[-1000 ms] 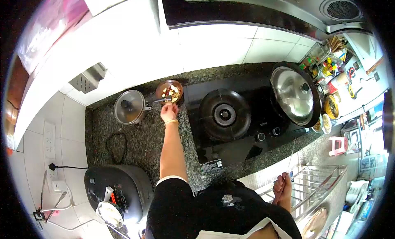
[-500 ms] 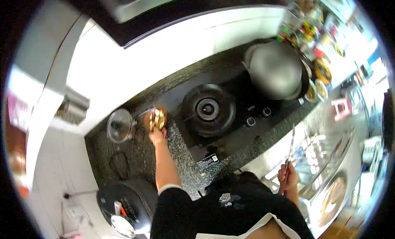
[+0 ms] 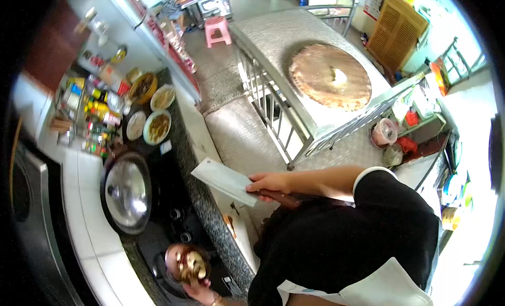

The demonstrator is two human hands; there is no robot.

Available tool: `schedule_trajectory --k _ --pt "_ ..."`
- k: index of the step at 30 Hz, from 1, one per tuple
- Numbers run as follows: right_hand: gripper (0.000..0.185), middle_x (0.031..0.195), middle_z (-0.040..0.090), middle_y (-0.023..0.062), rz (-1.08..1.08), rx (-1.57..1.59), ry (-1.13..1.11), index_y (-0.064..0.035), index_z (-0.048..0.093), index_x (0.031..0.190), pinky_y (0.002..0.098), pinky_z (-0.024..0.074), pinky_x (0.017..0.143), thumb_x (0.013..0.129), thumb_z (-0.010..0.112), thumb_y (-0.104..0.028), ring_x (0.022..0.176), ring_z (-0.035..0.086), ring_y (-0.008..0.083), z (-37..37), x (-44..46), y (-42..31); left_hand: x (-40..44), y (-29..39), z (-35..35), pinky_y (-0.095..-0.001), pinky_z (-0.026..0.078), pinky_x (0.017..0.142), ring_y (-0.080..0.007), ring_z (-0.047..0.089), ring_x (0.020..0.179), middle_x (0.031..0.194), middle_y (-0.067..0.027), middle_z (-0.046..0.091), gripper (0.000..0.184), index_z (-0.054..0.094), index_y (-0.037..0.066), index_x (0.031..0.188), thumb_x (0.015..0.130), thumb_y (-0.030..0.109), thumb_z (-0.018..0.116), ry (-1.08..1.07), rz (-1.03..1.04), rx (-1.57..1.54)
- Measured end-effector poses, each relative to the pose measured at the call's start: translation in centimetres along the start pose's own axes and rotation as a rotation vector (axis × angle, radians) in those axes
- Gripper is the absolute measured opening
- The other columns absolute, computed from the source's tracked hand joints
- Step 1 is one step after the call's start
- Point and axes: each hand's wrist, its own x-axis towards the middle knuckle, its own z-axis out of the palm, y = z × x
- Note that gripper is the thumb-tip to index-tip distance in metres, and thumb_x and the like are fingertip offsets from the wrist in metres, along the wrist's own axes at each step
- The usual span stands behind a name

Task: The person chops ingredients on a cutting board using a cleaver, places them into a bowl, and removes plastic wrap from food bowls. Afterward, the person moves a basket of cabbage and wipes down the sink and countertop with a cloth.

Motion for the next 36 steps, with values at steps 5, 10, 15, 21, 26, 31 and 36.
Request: schedule_trajectory --k 5,10,15,21,26,31,36 --pt "0.024 0.063 0.048 0.0021 -0.264 0.218 0.313 -0.0063 0.047 0.096 0.0232 0.0399 0.04 0.087 0.057 -0.026 0.049 0.047 0.0108 -11.4 -10.2 -4.9 -4.1 6.4 26.3 -0.0219 0.039 0.045 -0.0119 0.052 0.06 0.086 -0.0083 0.058 0.031 0.049 0.002 0.109 0.084 0.017 0.055 -0.553 0.131 -0.076" --pt "0.042 0.07 0.051 0.0047 -0.598 0.461 0.659 0.0015 0.041 0.116 0.0217 0.0451 0.038 0.085 0.058 -0.02 0.051 0.05 0.0096 -24.5 -19.6 -2.9 -11.0 10.9 49.9 -0.0221 0.042 0.045 -0.0106 0.053 0.058 0.081 -0.0048 0.058 0.029 0.049 0.004 0.11 0.084 0.016 0.053 -1.204 -0.066 -0.113" --pt "0.02 0.073 0.052 0.0046 -0.94 0.742 1.036 -0.0036 0.049 0.102 0.0239 0.0453 0.037 0.086 0.051 -0.014 0.052 0.053 0.0123 -28.7 -26.2 3.8 -19.3 12.2 69.3 -0.0244 0.041 0.039 -0.0117 0.051 0.046 0.064 -0.0069 0.055 0.015 0.05 0.001 0.092 0.08 0.009 0.047 -1.508 -0.183 -0.071" --pt "0.022 0.07 0.05 0.0032 -0.913 1.058 1.6 -0.0093 0.049 0.105 0.0241 0.0415 0.035 0.086 0.053 -0.02 0.045 0.049 0.0119 -27.3 -25.2 9.4 -21.2 10.5 84.1 -0.0252 0.043 0.042 -0.013 0.052 0.048 0.064 -0.0081 0.057 0.012 0.05 0.004 0.089 0.083 0.014 0.051 -1.623 -0.064 0.276" --pt "0.02 0.062 0.049 0.0017 -0.943 1.235 1.764 -0.0109 0.049 0.102 0.0216 0.0399 0.034 0.087 0.053 -0.023 0.043 0.048 0.0105 -26.0 -20.4 7.7 -19.7 10.9 90.2 -0.0334 0.046 0.065 -0.0212 0.056 0.076 0.086 -0.0094 0.059 0.028 0.054 0.005 0.101 0.081 0.024 0.061 -1.366 1.362 0.215" --pt "0.021 0.063 0.047 0.0017 -1.049 1.463 1.682 -0.0124 0.049 0.099 0.0217 0.0382 0.038 0.085 0.057 -0.025 0.045 0.047 0.0111 -25.1 -14.3 4.2 -24.3 14.7 91.4 -0.0395 0.045 0.074 -0.0258 0.055 0.083 0.081 -0.0067 0.064 0.011 0.065 0.011 0.079 0.075 0.021 0.062 -1.588 1.942 0.292" --pt "0.023 0.058 0.045 0.0035 -1.099 1.512 1.677 -0.0125 0.045 0.1 0.0225 0.0368 0.038 0.085 0.058 -0.024 0.045 0.045 0.0127 -23.9 -11.0 -0.2 -26.9 15.6 92.1 -0.0397 0.048 0.067 -0.0289 0.061 0.08 0.073 -0.01 0.064 0.022 0.066 0.01 0.071 0.074 0.031 0.063 -1.593 2.23 0.653"
